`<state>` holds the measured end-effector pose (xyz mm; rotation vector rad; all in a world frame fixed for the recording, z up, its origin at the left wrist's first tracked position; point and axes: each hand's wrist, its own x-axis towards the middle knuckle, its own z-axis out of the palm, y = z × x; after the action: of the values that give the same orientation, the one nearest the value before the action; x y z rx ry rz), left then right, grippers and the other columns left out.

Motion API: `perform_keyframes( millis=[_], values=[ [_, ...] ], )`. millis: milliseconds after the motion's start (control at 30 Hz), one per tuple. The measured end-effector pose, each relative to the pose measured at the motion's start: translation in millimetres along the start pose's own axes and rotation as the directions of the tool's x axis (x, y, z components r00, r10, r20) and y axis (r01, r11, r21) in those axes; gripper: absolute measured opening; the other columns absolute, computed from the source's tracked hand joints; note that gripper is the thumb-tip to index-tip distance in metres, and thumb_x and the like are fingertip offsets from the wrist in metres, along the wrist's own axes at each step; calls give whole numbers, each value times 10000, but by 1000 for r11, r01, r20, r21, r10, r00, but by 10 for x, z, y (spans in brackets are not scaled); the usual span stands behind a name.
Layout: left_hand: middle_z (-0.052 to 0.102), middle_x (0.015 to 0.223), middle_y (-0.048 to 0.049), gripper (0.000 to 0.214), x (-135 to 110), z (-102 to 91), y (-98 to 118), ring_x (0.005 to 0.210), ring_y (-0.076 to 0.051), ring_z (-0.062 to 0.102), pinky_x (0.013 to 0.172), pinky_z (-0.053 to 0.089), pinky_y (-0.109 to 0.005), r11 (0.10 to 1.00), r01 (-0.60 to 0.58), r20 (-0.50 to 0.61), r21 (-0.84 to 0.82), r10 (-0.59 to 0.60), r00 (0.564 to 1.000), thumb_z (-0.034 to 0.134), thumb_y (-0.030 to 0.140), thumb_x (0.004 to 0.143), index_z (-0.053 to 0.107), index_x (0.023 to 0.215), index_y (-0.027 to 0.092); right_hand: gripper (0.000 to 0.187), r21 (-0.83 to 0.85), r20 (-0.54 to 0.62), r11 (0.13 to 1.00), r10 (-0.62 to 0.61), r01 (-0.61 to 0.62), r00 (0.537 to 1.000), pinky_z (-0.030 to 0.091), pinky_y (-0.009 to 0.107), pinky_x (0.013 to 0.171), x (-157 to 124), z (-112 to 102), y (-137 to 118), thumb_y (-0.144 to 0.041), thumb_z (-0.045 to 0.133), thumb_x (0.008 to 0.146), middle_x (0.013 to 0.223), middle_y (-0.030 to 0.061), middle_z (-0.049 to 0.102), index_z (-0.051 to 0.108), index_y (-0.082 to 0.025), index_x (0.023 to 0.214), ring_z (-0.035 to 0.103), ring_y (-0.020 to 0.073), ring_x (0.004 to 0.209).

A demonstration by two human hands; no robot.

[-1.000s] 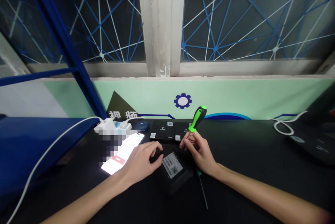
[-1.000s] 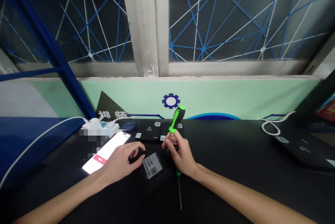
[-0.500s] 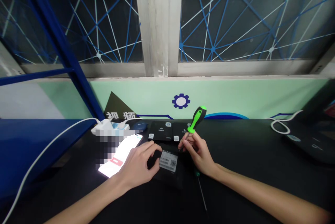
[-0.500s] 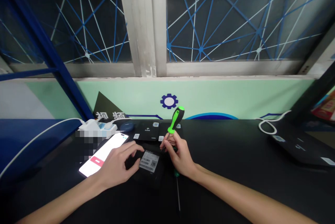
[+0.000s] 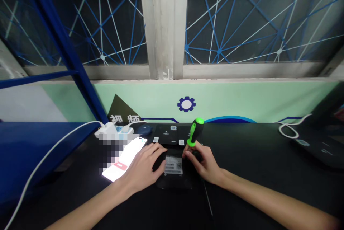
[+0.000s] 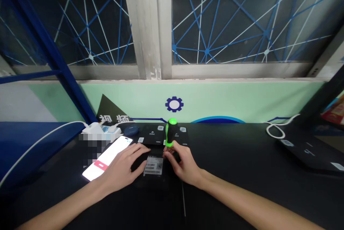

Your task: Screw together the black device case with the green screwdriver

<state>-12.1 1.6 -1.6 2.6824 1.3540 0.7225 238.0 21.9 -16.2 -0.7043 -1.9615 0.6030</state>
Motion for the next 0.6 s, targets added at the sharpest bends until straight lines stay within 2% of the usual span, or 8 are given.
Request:
perform_keyframes(
  millis=[200, 433, 600],
  values=[
    [604, 1191, -72, 322, -15, 37, -1, 1069, -251, 597, 877, 528, -411, 1000, 9, 2, -1, -9, 1000, 473, 288, 983, 559, 1290, 239, 117, -28, -21, 1000, 2, -2, 1000, 512, 270, 671, 29, 13, 6, -285, 527, 986, 824, 39, 653, 586, -212, 915, 620, 162, 692],
    [604, 1193, -78, 332, -21, 56, -23, 1059, -253, 594, 890, 514, -420, 1000, 5, 2, 10, -5, 1000, 470, 305, 990, 552, 1306, 244, 137, -17, -45, 999, 30, -31, 999, 503, 261, 652, 34, 32, 37, -323, 581, 964, 770, 14, 634, 594, -203, 898, 592, 148, 646],
    [604, 1200, -76, 337, -32, 68, -26, 1061, -256, 596, 887, 513, -415, 1000, 20, -1, 21, -20, 1000, 477, 324, 990, 555, 1307, 239, 185, -59, -13, 998, 33, -34, 999, 480, 262, 675, 19, 16, 48, -314, 508, 1004, 792, 25, 642, 610, -196, 906, 600, 153, 690]
  ],
)
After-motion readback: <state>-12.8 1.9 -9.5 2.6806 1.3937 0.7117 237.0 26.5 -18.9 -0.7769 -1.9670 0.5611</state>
